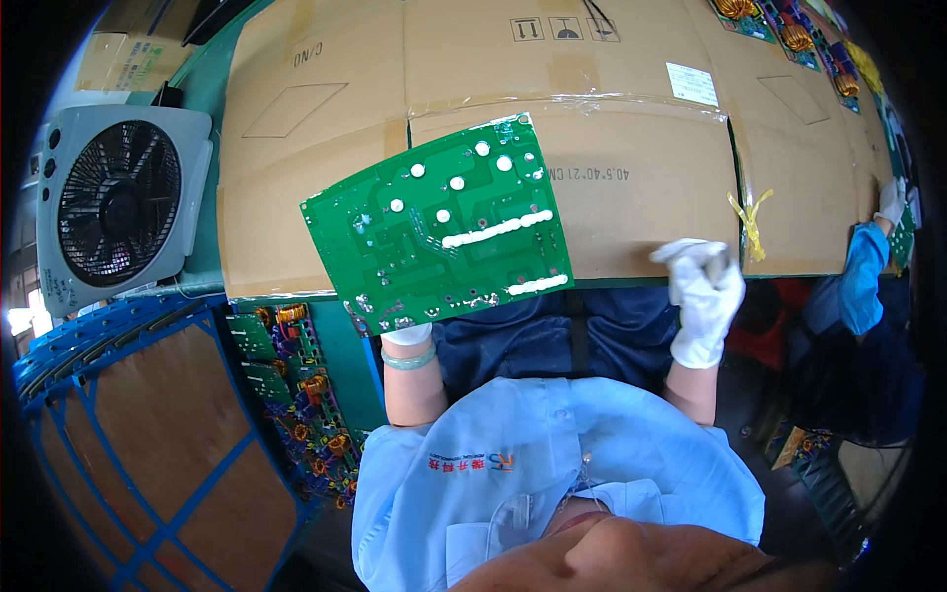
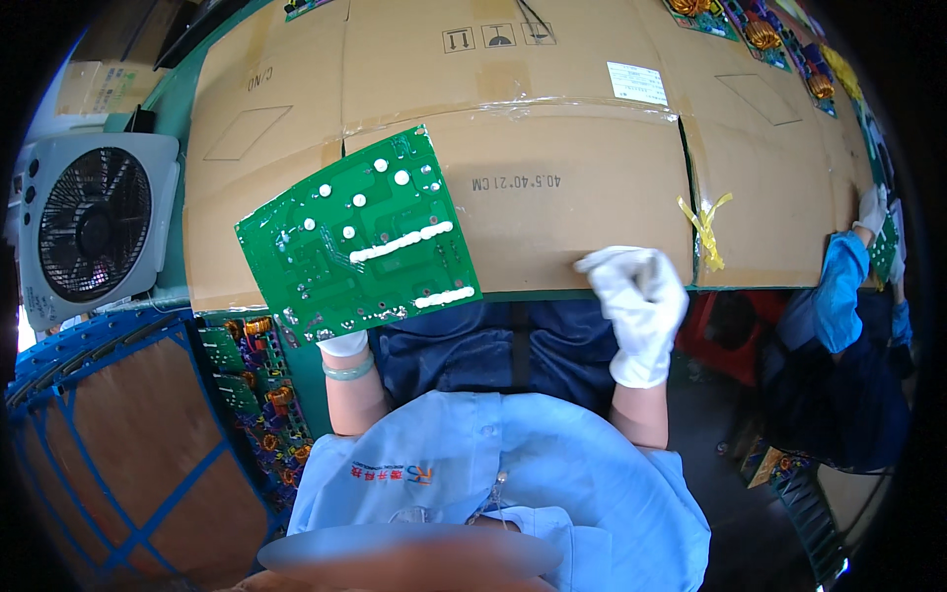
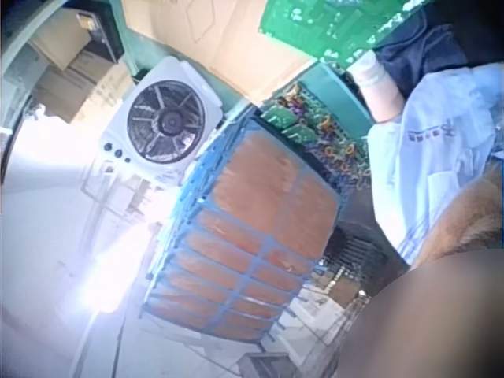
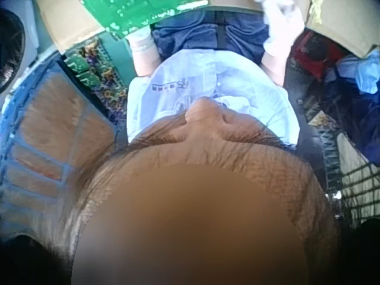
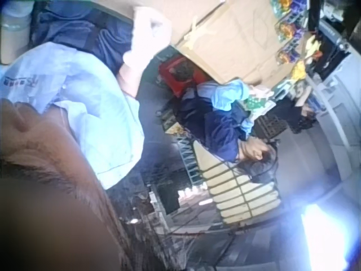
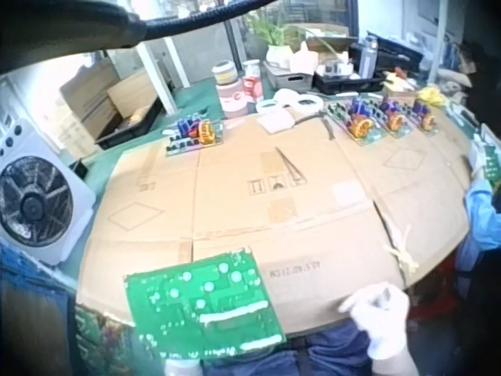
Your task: The person puts on white gloves and picks up a green circuit board from a tray. They use a small metal scraper to clean the back surface of the board, removing white residue. The person then places the board back into the tray and repeats the process with another board.
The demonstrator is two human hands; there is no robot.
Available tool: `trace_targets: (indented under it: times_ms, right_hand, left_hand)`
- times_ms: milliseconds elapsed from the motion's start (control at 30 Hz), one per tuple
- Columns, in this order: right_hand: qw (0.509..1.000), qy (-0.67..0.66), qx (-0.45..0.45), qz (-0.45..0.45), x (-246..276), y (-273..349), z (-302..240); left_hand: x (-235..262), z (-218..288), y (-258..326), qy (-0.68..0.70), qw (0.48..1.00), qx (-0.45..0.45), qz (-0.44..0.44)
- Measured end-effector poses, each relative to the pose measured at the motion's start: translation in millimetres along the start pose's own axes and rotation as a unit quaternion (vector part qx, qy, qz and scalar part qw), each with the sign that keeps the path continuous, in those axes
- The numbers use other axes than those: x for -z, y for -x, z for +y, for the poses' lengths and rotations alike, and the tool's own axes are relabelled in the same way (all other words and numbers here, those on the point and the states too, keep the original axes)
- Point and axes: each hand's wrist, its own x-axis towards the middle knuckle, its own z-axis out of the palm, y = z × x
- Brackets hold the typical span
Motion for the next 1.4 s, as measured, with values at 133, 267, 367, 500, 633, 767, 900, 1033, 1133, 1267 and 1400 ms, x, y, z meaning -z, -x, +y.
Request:
trace_targets:
  times_ms: [133,267,367,500,633,767,900,1033,1133,1267,1400]
  right_hand:
    - [0.975,0.075,0.150,0.146,56,1,14]
    - [0.953,0.180,0.068,0.234,75,5,2]
    - [0.923,0.223,0.187,0.253,48,-10,7]
    - [0.965,0.177,0.077,0.178,30,-6,5]
    - [0.983,0.156,0.058,0.073,7,-12,18]
    - [0.982,0.180,0.051,0.021,-7,-25,38]
    - [0.932,0.356,0.063,0.006,-19,-26,28]
    - [0.939,0.338,0.062,0.010,-17,-29,33]
    - [0.942,0.329,0.058,0.012,-17,-31,37]
    - [0.941,0.328,0.080,0.013,-11,-36,44]
    - [0.940,0.332,0.083,-0.011,-13,-36,44]
  left_hand:
    - [-1,0,5,0.017,1.000,-0.011,0.008]
    - [1,-4,6,0.037,0.999,-0.012,0.013]
    - [0,-7,2,0.060,0.998,-0.003,0.011]
    - [-1,-6,5,0.082,0.996,-0.007,0.019]
    - [-1,-5,4,0.111,0.993,-0.006,0.031]
    - [9,-14,14,0.140,0.985,0.018,0.098]
    - [31,-44,27,0.018,0.991,-0.015,0.128]
    - [3,-30,21,0.113,0.977,-0.007,0.182]
    - [4,-27,24,0.102,0.984,-0.052,0.140]
    - [-1,1,28,-0.036,0.993,-0.092,0.068]
    - [72,-15,46,-0.174,0.971,-0.145,0.070]
